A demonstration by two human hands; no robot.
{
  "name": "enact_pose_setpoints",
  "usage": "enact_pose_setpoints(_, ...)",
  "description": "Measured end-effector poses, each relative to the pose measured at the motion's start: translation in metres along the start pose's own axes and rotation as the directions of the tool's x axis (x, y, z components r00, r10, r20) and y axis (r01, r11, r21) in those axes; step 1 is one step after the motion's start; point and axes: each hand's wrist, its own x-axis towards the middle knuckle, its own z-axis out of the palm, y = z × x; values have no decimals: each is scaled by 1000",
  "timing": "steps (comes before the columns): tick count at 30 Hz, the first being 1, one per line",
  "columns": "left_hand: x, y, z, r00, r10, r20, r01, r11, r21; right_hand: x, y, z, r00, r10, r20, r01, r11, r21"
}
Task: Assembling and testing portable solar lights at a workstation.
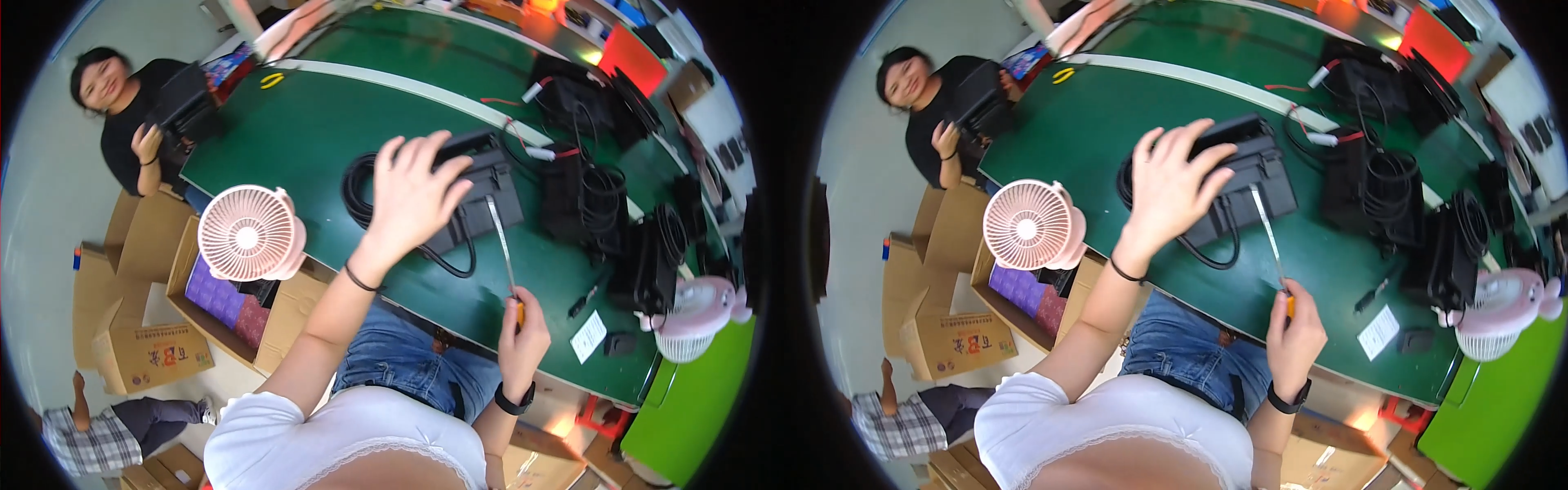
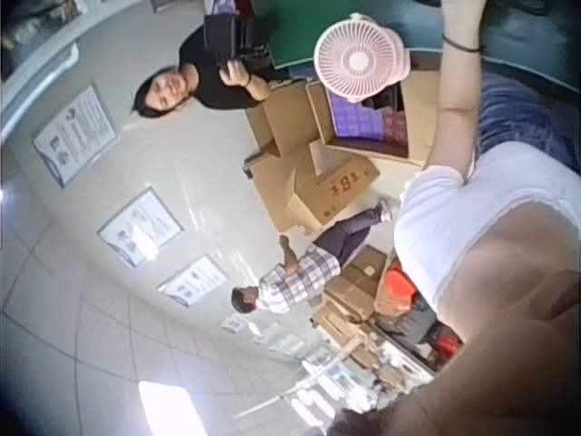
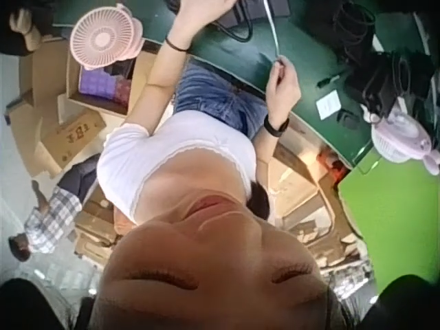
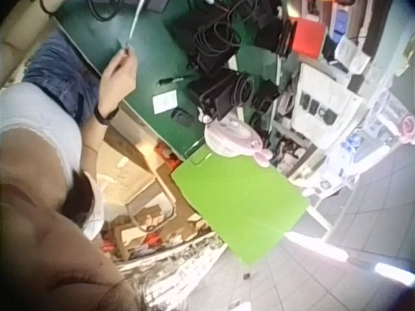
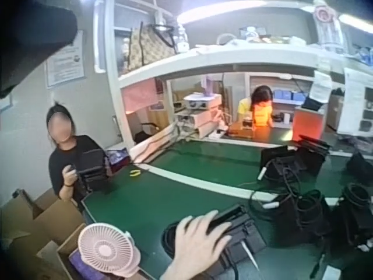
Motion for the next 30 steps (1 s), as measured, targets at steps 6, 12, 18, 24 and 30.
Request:
enact_pose_setpoints(6,-1,4,1,996,41,76,-41,999,9,-16,10,7,998,-64,1,64,991,-115)
enact_pose_setpoints(12,17,20,6,980,20,200,-51,987,151,-22,17,7,1000,15,-14,-16,998,-54)
enact_pose_setpoints(18,28,16,17,963,21,270,-53,992,111,-22,19,1,999,13,-34,-15,999,-48)
enact_pose_setpoints(24,21,15,16,981,63,186,-82,992,99,-15,8,1,995,-87,-40,82,988,-128)
enact_pose_setpoints(30,20,7,18,995,74,67,-75,997,16,-13,8,12,986,-161,-36,154,976,-153)
